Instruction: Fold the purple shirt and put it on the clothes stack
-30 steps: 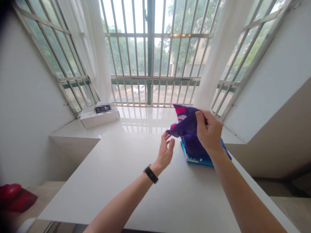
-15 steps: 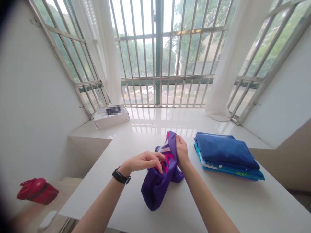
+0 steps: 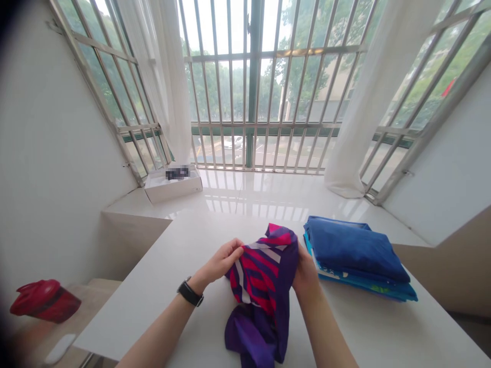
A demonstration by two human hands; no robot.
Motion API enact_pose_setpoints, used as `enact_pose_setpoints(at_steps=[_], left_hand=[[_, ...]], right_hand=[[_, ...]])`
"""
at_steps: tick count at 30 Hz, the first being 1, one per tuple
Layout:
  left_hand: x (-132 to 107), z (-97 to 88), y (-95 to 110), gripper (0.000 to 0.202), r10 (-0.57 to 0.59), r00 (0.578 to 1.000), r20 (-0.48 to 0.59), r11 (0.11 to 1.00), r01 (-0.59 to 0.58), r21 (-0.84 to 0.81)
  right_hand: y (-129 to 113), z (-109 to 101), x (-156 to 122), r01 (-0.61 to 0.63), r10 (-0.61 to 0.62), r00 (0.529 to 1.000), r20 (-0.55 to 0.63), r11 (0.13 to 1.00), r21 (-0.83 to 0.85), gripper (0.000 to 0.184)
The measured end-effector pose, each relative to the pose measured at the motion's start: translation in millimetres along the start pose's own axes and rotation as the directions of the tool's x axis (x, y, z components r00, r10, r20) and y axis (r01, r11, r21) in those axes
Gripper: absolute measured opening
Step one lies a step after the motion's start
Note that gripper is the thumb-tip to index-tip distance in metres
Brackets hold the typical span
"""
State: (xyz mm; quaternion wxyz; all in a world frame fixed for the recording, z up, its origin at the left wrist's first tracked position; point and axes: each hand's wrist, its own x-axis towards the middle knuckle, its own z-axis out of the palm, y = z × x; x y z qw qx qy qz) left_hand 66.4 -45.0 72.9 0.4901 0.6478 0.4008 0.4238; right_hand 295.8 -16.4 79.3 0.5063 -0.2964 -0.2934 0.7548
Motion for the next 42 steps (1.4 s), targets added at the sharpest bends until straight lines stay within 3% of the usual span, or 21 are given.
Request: enact_pose_setpoints(at_steps=[2,4,7,11,12,14,17,19,21,23,26,28,30,33,35,37,38,39,40,42], left_hand=[[-1,-3.9,5,0.036,-0.031,0.999,-0.033,0.995,0.027,-0.100],[-4,-8.4,11,0.035,-0.042,0.998,0.045,0.991,0.047,-0.126],[-11,-21.5,30,0.033,-0.050,0.984,0.172,0.994,0.031,0.109],[-17,-53.9,73,0.027,-0.157,0.921,0.356,0.862,-0.048,0.504],[-18,-63.0,87,0.031,-0.176,0.907,0.383,0.844,-0.061,0.533],[-21,-79.2,114,0.034,-0.130,0.916,0.380,0.871,-0.078,0.485],[-32,-94.9,151,0.041,0.025,0.967,0.252,0.974,-0.081,0.213],[-39,-99.8,167,0.050,0.108,0.992,0.059,0.993,-0.110,0.043],[-39,-103.9,175,0.055,0.166,0.972,-0.165,0.985,-0.170,-0.010],[-29,-111.4,175,0.054,0.224,0.918,-0.328,0.975,-0.213,0.067],[-3,-133.0,160,0.046,0.321,0.852,-0.414,0.915,-0.165,0.369],[13,-151.6,139,0.042,0.371,0.809,-0.455,0.817,-0.052,0.574],[22,-168.3,111,0.037,0.338,0.795,-0.503,0.756,0.089,0.648],[22,-180.2,65,0.022,0.206,0.807,-0.553,0.664,0.299,0.685],[16,-176.0,36,0.022,0.184,0.790,-0.585,0.645,0.352,0.678],[9,-161.8,10,0.028,0.174,0.803,-0.570,0.599,0.373,0.709],[5,-151.5,-3,0.031,0.145,0.855,-0.499,0.529,0.359,0.769],[2,-139.5,-14,0.033,0.075,0.914,-0.398,0.470,0.320,0.823],[-2,-126.4,-25,0.036,-0.006,0.956,-0.292,0.433,0.266,0.861],[-7,-100.2,-44,0.053,-0.147,0.974,-0.172,0.394,0.217,0.893]], right_hand=[[-5,-7,3,0.098,-0.097,0.994,-0.056,0.995,0.024,0.026],[-4,-7,5,0.103,-0.101,0.990,-0.101,0.995,0.015,0.019],[4,2,5,0.081,-0.082,0.991,-0.108,0.997,-0.008,0.013],[5,23,4,0.137,-0.136,0.989,-0.065,0.991,0.010,0.013],[0,29,4,0.170,-0.168,0.984,-0.059,0.985,0.020,0.013],[-14,44,3,0.240,-0.239,0.970,-0.042,0.970,0.035,0.011],[-42,73,0,0.317,-0.318,0.948,0.024,0.948,0.040,0.012],[-58,93,-3,0.383,-0.386,0.920,0.069,0.923,0.044,0.016],[-68,110,-1,0.441,-0.440,0.891,0.110,0.897,0.022,0.023],[-69,118,9,0.476,-0.465,0.875,0.137,0.878,-0.059,0.028],[-57,108,31,0.430,-0.429,0.899,0.088,0.828,-0.360,0.029],[-45,90,41,0.339,-0.385,0.922,0.033,0.765,-0.548,0.028],[-36,68,40,0.304,-0.379,0.925,0.015,0.717,-0.627,0.025],[-34,38,23,0.317,-0.420,0.907,0.029,0.636,-0.704,0.019],[-44,16,9,0.346,-0.511,0.855,0.091,0.431,-0.833,0.013],[-64,-10,-2,0.295,-0.622,0.758,0.196,0.060,-0.954,0.014],[-75,-26,-5,0.214,-0.666,0.707,0.238,-0.120,-0.970,0.019],[-86,-42,-7,0.116,-0.695,0.676,0.247,-0.231,-0.966,0.024],[-97,-59,-9,0.018,-0.719,0.655,0.232,-0.293,-0.956,0.029],[-111,-89,-10,-0.133,-0.729,0.663,0.171,-0.340,-0.931,0.038]])
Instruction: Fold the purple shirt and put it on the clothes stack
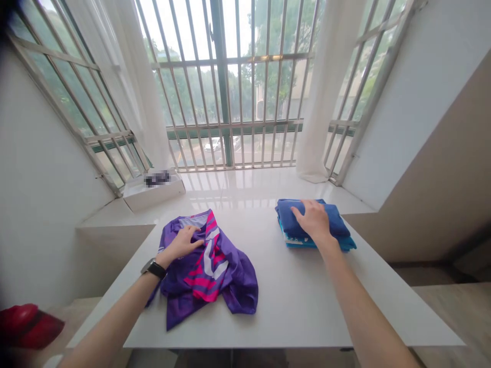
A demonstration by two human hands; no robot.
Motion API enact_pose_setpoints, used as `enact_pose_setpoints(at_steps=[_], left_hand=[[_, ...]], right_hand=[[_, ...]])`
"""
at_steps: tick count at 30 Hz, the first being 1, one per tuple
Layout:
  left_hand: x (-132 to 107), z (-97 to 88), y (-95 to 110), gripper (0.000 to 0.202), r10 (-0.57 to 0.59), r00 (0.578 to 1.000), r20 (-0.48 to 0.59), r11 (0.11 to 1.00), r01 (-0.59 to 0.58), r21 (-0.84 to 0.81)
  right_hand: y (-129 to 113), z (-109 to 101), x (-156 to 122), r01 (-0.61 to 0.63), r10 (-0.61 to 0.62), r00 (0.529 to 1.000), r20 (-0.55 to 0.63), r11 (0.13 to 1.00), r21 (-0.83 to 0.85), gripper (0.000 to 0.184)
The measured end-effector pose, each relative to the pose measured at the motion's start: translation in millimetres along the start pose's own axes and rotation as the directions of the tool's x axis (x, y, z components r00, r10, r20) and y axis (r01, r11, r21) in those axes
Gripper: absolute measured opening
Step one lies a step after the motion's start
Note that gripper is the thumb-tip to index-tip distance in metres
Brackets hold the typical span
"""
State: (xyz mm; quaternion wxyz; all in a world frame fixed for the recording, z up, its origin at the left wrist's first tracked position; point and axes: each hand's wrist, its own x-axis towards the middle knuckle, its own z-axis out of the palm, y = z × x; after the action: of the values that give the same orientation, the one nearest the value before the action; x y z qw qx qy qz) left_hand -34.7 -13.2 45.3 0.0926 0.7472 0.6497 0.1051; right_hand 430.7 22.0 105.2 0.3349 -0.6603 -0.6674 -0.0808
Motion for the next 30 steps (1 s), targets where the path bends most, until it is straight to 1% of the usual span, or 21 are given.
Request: enact_pose_setpoints(at_steps=[2,3,5,8,11,13,15,17,18,19,20,21,22,23,24,25,26,27,28,29,30], left_hand=[[-5,22.1,12,0.069,-0.038,0.996,0.080,0.997,0.033,0.065],[-6,29.8,17,0.075,-0.062,0.992,0.108,0.995,0.053,0.090],[-7,37.9,19,0.085,-0.089,0.983,0.159,0.991,0.071,0.115],[-7,35.4,11,0.093,-0.076,0.977,0.198,0.993,0.057,0.100],[-8,24.9,-5,0.084,-0.058,0.985,0.164,0.997,0.047,0.068],[-10,17.1,-12,0.071,-0.075,0.990,0.118,0.997,0.073,0.023],[-14,9.1,-12,0.061,-0.097,0.995,0.001,0.994,0.096,-0.045],[-19,0.9,0,0.052,-0.075,0.980,-0.184,0.987,0.047,-0.151],[-21,-3.0,12,0.047,-0.052,0.962,-0.267,0.975,-0.009,-0.222],[-25,-6.5,27,0.041,-0.022,0.949,-0.316,0.946,-0.083,-0.315],[-28,-9.3,45,0.037,-0.003,0.952,-0.306,0.890,-0.136,-0.434],[-32,-11.4,66,0.038,0.026,0.972,-0.233,0.807,-0.158,-0.569],[-36,-12.7,88,0.043,0.090,0.990,-0.110,0.691,-0.142,-0.708],[-40,-13.2,111,0.050,0.184,0.983,0.031,0.531,-0.073,-0.844],[-43,-13.4,132,0.058,0.306,0.939,0.157,0.336,0.047,-0.941],[-46,-13.5,150,0.066,0.438,0.871,0.222,0.127,0.184,-0.975],[-49,-14.0,165,0.073,0.539,0.812,0.224,-0.053,0.298,-0.953],[-50,-15.2,176,0.075,0.568,0.807,0.165,-0.222,0.342,-0.913],[-51,-17.2,182,0.074,0.548,0.831,0.098,-0.353,0.336,-0.874],[-52,-20.0,183,0.070,0.493,0.868,0.053,-0.429,0.296,-0.853],[-53,-23.3,180,0.063,0.426,0.904,0.030,-0.458,0.244,-0.855]], right_hand=[[20,4,-1,-0.003,0.005,0.999,0.049,0.999,-0.054,0.041],[25,6,-2,0.009,-0.005,0.998,0.064,0.998,-0.065,0.041],[27,9,-7,0.036,-0.031,0.997,0.067,0.996,-0.081,0.038],[23,10,-11,0.026,-0.021,0.998,0.064,0.996,-0.088,0.038],[26,7,-10,-0.028,0.029,0.999,0.036,1.000,-0.012,0.046],[28,1,-8,-0.093,0.097,0.995,-0.030,0.991,0.100,0.053],[24,-10,-5,-0.177,0.217,0.966,-0.139,0.950,0.256,0.056],[7,-26,0,-0.211,0.352,0.902,-0.249,0.864,0.458,0.053],[-7,-35,4,-0.182,0.406,0.865,-0.294,0.801,0.571,0.048],[-25,-44,7,-0.122,0.440,0.840,-0.316,0.722,0.681,0.043],[-45,-53,11,-0.036,0.454,0.832,-0.320,0.619,0.785,0.038],[-67,-61,15,0.065,0.466,0.816,-0.343,0.514,0.855,0.036],[-90,-68,17,0.152,0.461,0.809,-0.366,0.438,0.886,0.034],[-113,-74,18,0.213,0.451,0.803,-0.389,0.391,0.895,0.032],[-134,-78,16,0.250,0.431,0.813,-0.392,0.350,0.903,0.031],[-154,-82,12,0.261,0.384,0.847,-0.368,0.303,0.917,0.029],[-170,-85,5,0.249,0.305,0.894,-0.328,0.270,0.930,0.027],[-183,-87,-4,0.238,0.219,0.929,-0.300,0.270,0.933,0.024],[-192,-89,-16,0.225,0.124,0.956,-0.267,0.279,0.934,0.020],[-198,-89,-29,0.211,0.025,0.973,-0.228,0.292,0.933,0.019],[-200,-89,-43,0.199,-0.064,0.980,-0.188,0.302,0.932,0.019]])
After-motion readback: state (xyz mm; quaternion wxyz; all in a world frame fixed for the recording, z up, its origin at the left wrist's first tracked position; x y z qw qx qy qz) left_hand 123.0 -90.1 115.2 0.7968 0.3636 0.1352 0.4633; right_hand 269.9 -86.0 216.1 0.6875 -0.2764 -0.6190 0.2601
